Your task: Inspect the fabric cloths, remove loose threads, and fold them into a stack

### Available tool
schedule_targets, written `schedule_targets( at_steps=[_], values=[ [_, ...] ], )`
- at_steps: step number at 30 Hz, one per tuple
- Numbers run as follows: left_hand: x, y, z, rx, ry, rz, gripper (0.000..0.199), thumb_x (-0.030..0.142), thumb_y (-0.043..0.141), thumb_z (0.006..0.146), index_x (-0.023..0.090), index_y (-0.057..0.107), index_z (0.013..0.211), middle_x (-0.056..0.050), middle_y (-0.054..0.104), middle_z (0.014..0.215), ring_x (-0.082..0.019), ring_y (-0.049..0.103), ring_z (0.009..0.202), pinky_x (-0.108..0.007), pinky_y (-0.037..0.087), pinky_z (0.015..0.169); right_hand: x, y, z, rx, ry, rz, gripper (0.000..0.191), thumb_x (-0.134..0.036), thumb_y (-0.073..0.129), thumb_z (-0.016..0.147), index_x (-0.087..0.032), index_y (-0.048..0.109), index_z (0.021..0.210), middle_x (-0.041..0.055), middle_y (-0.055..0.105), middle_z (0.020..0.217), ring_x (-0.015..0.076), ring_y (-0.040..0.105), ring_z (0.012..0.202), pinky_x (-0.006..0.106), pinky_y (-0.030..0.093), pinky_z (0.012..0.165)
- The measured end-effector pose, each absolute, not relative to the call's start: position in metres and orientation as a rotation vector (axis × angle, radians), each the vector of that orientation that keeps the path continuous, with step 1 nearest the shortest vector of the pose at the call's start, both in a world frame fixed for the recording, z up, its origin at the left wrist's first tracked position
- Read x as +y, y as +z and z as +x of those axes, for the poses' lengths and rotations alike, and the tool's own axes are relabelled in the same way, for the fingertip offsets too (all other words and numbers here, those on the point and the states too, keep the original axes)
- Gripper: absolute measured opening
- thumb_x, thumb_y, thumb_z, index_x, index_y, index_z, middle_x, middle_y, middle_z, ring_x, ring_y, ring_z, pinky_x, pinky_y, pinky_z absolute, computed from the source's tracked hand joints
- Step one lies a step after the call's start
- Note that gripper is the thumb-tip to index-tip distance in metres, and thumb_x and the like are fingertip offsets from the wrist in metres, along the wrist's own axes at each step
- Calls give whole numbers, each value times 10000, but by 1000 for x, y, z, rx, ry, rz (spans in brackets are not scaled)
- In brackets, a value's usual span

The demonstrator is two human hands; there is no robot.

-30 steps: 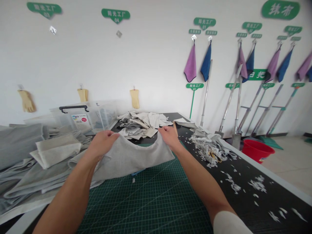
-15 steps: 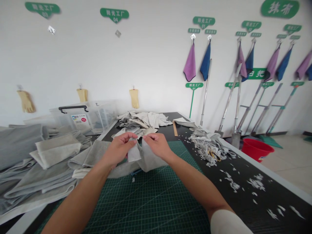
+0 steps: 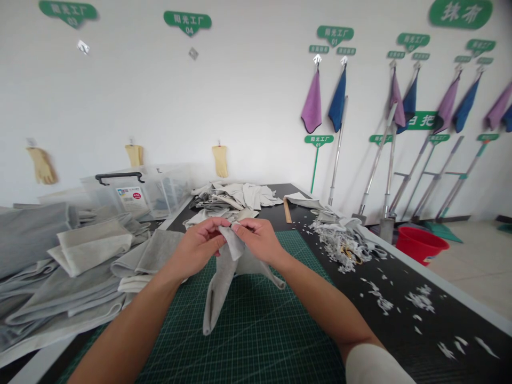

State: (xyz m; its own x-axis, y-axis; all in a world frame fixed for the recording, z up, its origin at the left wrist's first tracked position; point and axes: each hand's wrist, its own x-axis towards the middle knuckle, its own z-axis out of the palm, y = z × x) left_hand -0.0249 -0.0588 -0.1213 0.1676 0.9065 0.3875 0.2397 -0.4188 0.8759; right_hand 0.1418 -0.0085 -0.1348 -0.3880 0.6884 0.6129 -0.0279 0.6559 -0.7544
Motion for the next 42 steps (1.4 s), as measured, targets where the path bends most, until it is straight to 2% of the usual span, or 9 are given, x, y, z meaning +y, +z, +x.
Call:
schedule_targets(
  at_steps=[3, 8, 16, 19, 22, 28, 33, 38, 42],
  values=[
    [-59, -122, -25, 1276, 1282, 1933, 217, 360, 547, 804, 156, 580, 870, 4, 587, 636, -117, 523, 575, -219, 414, 536, -12, -136, 139, -1848, 824, -508, 293, -363, 498, 846, -165, 636, 681, -9, 541, 595, 111, 461, 585, 219, 357, 551],
    [-59, -121, -27, 1516, 1191, 2124, 303, 435, 495, 822, 166, 573, 705, 20, 547, 519, -116, 481, 506, -219, 354, 511, -18, -135, 137, -1845, 704, -510, 287, -346, 465, 865, -177, 612, 685, 4, 541, 631, 128, 479, 639, 225, 363, 589],
    [-61, -121, -27, 1622, 1169, 2100, 334, 447, 485, 814, 171, 550, 637, 23, 528, 484, -109, 443, 468, -216, 318, 474, -21, -135, 140, -1885, 684, -419, 425, -441, 331, 914, -175, 447, 603, -12, 406, 604, 110, 407, 610, 230, 328, 575],
    [-61, -121, -28, 1524, 1155, 2094, 304, 402, 483, 812, 169, 553, 629, 18, 532, 479, -115, 465, 471, -218, 336, 484, -22, -135, 141, -1924, 680, -371, 413, -508, 406, 870, -169, 525, 668, -6, 443, 629, 112, 412, 615, 228, 337, 571],
    [-61, -121, -28, 1483, 1161, 2121, 285, 374, 494, 798, 167, 553, 611, 13, 532, 498, -121, 477, 497, -223, 343, 501, -26, -134, 142, -1936, 673, -418, 343, -497, 522, 815, -166, 605, 780, -4, 505, 656, 107, 426, 606, 219, 332, 553],
    [-66, -117, -24, 1570, 1148, 2215, 359, 401, 464, 817, 170, 495, 544, 19, 480, 487, -111, 431, 498, -226, 306, 493, -31, -129, 146, -1960, 630, -452, 325, -476, 542, 804, -165, 615, 744, -6, 485, 619, 114, 413, 595, 224, 322, 542],
    [-70, -115, -24, 1575, 1122, 2212, 419, 430, 485, 817, 167, 459, 493, 29, 429, 447, -97, 400, 470, -222, 282, 472, -25, -132, 146, -1883, 933, -268, 357, -428, 435, 874, -163, 668, 820, 14, 541, 667, 130, 468, 644, 248, 381, 625],
    [-70, -118, -27, 1479, 1106, 2196, 386, 447, 487, 828, 163, 527, 570, 16, 503, 486, -109, 459, 486, -220, 323, 476, -19, -136, 147, -1888, 1190, -193, 333, -429, 580, 785, -157, 675, 954, 21, 591, 749, 140, 508, 682, 253, 409, 629],
    [-69, -122, -28, 1391, 1159, 2125, 398, 442, 447, 855, 161, 545, 590, -16, 583, 575, -122, 519, 522, -222, 374, 489, -18, -135, 151, -1881, 1331, -112, 324, -424, 624, 755, -143, 670, 911, 17, 601, 738, 142, 537, 684, 261, 430, 640]
  ],
)
